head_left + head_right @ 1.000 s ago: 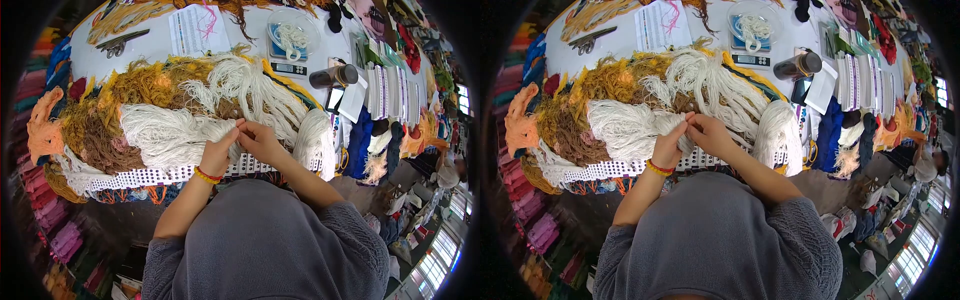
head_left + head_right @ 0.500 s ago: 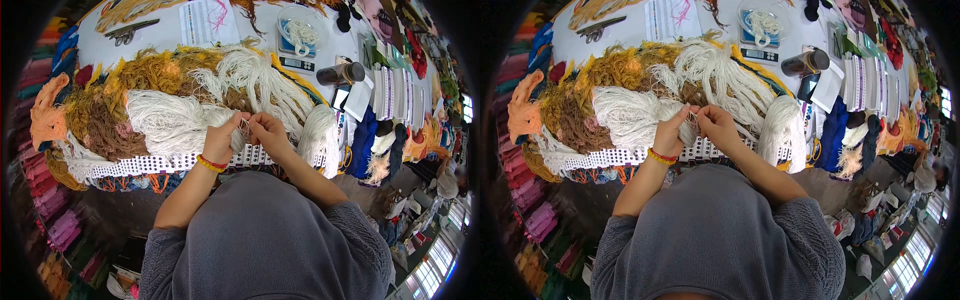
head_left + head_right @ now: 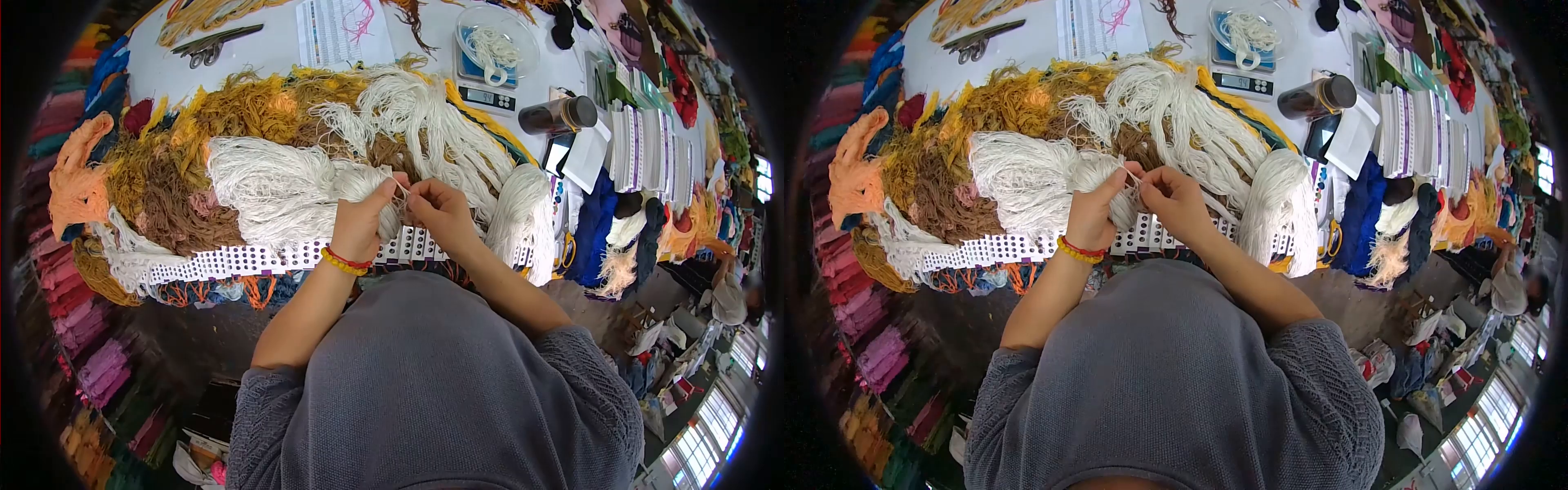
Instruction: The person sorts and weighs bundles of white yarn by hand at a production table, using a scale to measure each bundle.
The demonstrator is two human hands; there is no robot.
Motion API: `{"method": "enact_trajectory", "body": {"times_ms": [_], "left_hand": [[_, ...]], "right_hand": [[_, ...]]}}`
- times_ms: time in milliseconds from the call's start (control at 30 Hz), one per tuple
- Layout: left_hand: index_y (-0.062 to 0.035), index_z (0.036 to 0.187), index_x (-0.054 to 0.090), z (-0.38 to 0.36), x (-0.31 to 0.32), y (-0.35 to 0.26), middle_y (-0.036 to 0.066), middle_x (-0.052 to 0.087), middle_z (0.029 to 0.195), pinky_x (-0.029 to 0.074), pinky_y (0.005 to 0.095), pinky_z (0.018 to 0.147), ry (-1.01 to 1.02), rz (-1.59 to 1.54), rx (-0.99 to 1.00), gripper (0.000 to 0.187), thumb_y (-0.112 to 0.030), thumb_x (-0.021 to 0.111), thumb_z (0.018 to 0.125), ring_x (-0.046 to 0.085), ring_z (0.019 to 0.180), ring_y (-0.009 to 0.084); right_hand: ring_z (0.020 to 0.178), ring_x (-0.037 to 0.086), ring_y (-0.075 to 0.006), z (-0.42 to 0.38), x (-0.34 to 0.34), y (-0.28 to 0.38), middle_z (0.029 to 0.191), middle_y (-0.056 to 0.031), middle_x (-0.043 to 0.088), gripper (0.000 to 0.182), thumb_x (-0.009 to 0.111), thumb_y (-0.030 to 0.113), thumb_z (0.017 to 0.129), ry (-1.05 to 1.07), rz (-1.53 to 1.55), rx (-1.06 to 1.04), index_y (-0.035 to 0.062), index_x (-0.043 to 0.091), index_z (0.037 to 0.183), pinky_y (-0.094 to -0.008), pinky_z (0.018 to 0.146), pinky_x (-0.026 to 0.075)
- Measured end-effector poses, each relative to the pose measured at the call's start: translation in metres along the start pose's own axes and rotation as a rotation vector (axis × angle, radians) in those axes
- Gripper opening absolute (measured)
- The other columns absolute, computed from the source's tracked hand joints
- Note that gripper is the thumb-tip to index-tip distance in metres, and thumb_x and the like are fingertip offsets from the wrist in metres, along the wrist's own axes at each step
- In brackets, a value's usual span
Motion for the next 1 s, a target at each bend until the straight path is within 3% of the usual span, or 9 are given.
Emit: {"method": "enact_trajectory", "body": {"times_ms": [367, 467, 567, 667, 733, 833, 900, 967, 1000], "left_hand": [[0.0025, 0.107, 0.051, -0.006, 0.001, -0.012, 0.007, 0.059, 0.086, 0.048, 0.0264, 0.069, 0.001, 0.107, 0.146, 0.029, 0.0, 0.057, 0.078, 0.057, 0.076, 0.0138], [0.004, 0.109, 0.05, 0.0, -0.006, -0.007, 0.006, 0.057, 0.075, 0.047, 0.0279, 0.068, 0.046, -0.01, 0.04, 0.031, -0.002, 0.054, 0.079, 0.054, 0.068, 0.013], [0.007, 0.111, 0.047, 0.001, -0.004, -0.007, 0.003, 0.048, 0.062, 0.044, 0.0282, 0.062, 0.121, -0.066, -0.084, 0.035, -0.005, 0.05, 0.078, 0.045, 0.054, 0.0115], [-0.0005, 0.106, 0.048, -0.008, 0.002, -0.008, 0.005, 0.054, 0.071, 0.04, 0.0241, 0.048, 0.351, -0.002, -0.184, 0.033, 0.0, 0.056, 0.074, 0.041, 0.045, 0.0065], [-0.0034, 0.106, 0.045, -0.02, -0.018, -0.013, 0.004, 0.054, 0.074, 0.036, 0.0224, 0.043, 0.3, 0.15, -0.239, 0.035, -0.002, 0.059, 0.074, 0.038, 0.043, 0.0057], [-0.0045, 0.111, 0.045, -0.042, -0.07, -0.045, 0.003, 0.054, 0.074, 0.03, 0.0204, 0.038, 0.3, 0.042, -0.26, 0.035, -0.004, 0.056, 0.078, 0.034, 0.04, 0.0034], [-0.002, 0.101, 0.051, -0.061, -0.158, -0.102, 0.002, 0.053, 0.071, 0.032, 0.0229, 0.042, 0.222, -0.091, 0.118, 0.024, -0.013, 0.051, 0.079, 0.038, 0.045, 0.0058], [-0.0017, 0.093, 0.051, -0.123, -0.211, -0.199, 0.002, 0.045, 0.059, 0.034, 0.0237, 0.044, -0.576, 0.023, 0.818, 0.018, -0.014, 0.049, 0.081, 0.038, 0.046, 0.0077], [-0.0009, 0.091, 0.051, -0.126, -0.219, -0.23, 0.0, 0.041, 0.057, 0.032, 0.0197, 0.043, 0.074, -0.395, 0.677, 0.015, -0.014, 0.045, 0.085, 0.036, 0.046, 0.0068]], "right_hand": [[0.056, 0.045, -0.0043, -0.001, 0.0, 0.001, 0.069, -0.0005, 0.053, 0.009, 0.053, 0.01, 0.082, -0.03, -0.137, -0.079, 0.0016, 0.052, 0.084, -0.0185, 0.051, 0.036], [0.053, 0.043, -0.0055, -0.002, -0.006, -0.002, 0.063, 0.0005, 0.049, 0.006, 0.053, 0.009, 0.08, -0.089, 0.122, 0.143, 0.0037, 0.051, 0.08, -0.0194, 0.047, 0.034], [0.043, 0.033, -0.0075, -0.008, 0.023, -0.001, 0.053, 0.0012, 0.039, 0.01, 0.055, 0.004, 0.074, 0.232, 0.778, 0.442, 0.0063, 0.045, 0.076, -0.0212, 0.04, 0.025], [0.047, 0.041, -0.0082, 0.013, -0.012, 0.01, 0.056, -0.0009, 0.044, 0.012, 0.054, 0.008, 0.073, 0.306, -0.121, 0.255, 0.0065, 0.043, 0.068, -0.0247, 0.045, 0.034], [0.049, 0.048, -0.0143, 0.054, -0.066, 0.037, 0.058, -0.0057, 0.051, 0.014, 0.056, 0.012, 0.073, 0.021, -0.78, -0.147, 0.0032, 0.047, 0.068, -0.0285, 0.048, 0.039], [0.058, 0.057, -0.0324, 0.095, -0.154, 0.074, 0.062, -0.0157, 0.057, 0.016, 0.052, 0.018, 0.074, -0.532, -1.075, -0.436, 0.0039, 0.054, 0.067, -0.039, 0.052, 0.044], [0.063, 0.057, -0.0359, 0.117, -0.188, 0.078, 0.066, -0.0176, 0.058, 0.017, 0.052, 0.021, 0.074, -0.589, -1.133, -0.408, 0.0048, 0.055, 0.072, -0.0416, 0.055, 0.044], [0.067, 0.057, -0.0354, 0.129, -0.204, 0.084, 0.068, -0.0165, 0.059, 0.019, 0.054, 0.025, 0.075, -0.664, -1.363, -0.341, 0.007, 0.055, 0.08, -0.0434, 0.057, 0.044], [0.069, 0.058, -0.0346, 0.138, -0.208, 0.078, 0.071, -0.0159, 0.059, 0.022, 0.053, 0.026, 0.077, -0.607, -1.388, -0.31, 0.01, 0.052, 0.091, -0.0437, 0.06, 0.045]]}}
Point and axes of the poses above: each hand's wrist, its own z-axis towards the middle knuckle, its own x-axis out of the palm, y = z × x, the point moved 9 cm from there along z, towards the middle knuckle
